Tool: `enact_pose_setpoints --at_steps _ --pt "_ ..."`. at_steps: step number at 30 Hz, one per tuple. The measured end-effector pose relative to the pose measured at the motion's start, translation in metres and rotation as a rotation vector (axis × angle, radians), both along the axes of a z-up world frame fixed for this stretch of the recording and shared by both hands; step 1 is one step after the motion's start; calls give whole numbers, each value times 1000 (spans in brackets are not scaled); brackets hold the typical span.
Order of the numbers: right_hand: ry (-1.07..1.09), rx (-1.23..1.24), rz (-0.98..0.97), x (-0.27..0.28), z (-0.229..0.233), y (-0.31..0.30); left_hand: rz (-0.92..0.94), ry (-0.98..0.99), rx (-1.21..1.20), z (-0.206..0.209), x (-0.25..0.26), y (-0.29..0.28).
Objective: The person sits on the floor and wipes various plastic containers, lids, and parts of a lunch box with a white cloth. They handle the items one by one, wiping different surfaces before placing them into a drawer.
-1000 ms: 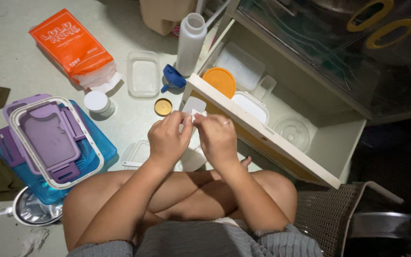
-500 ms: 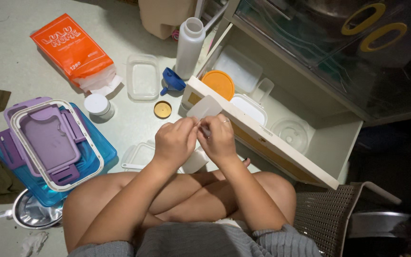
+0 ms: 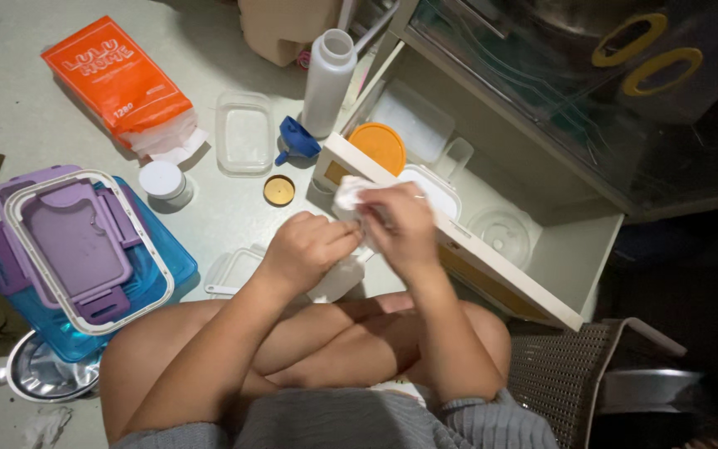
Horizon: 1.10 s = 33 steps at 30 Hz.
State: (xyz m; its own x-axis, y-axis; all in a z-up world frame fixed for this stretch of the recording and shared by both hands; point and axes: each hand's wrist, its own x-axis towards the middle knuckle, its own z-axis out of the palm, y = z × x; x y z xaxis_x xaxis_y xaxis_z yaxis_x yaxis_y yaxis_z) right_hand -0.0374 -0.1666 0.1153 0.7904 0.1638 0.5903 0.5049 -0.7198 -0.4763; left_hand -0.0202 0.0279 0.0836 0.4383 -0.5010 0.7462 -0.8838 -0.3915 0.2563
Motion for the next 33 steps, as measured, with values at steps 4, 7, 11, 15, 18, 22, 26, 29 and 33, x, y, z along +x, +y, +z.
enact_pose_setpoints --at_steps 4,7,11,15,18,22,26,29,33 --pt "172 -22 30 6 4 9 4 6 31 -4 -1 -2" --pt "332 -96 65 2 5 -7 31 74 41 -4 1 2" --pt "449 25 114 -7 10 -49 121 149 -27 0 6 11" --pt "768 279 -112 -11 18 -54 111 285 -84 4 10 13" --pt "814 60 -27 -16 15 -22 35 328 -81 4 8 8" --pt "434 -87 -4 -15 9 -5 -13 387 -116 -7 7 -1" --pt "453 -36 -99 -7 -6 -38 -27 469 -136 -23 5 -16" --pt "479 148 -542 19 -27 -106 -51 413 -163 -32 2 -31" --pt "387 53 -802 65 -77 -233 -131 552 -78 -46 -11 -51"
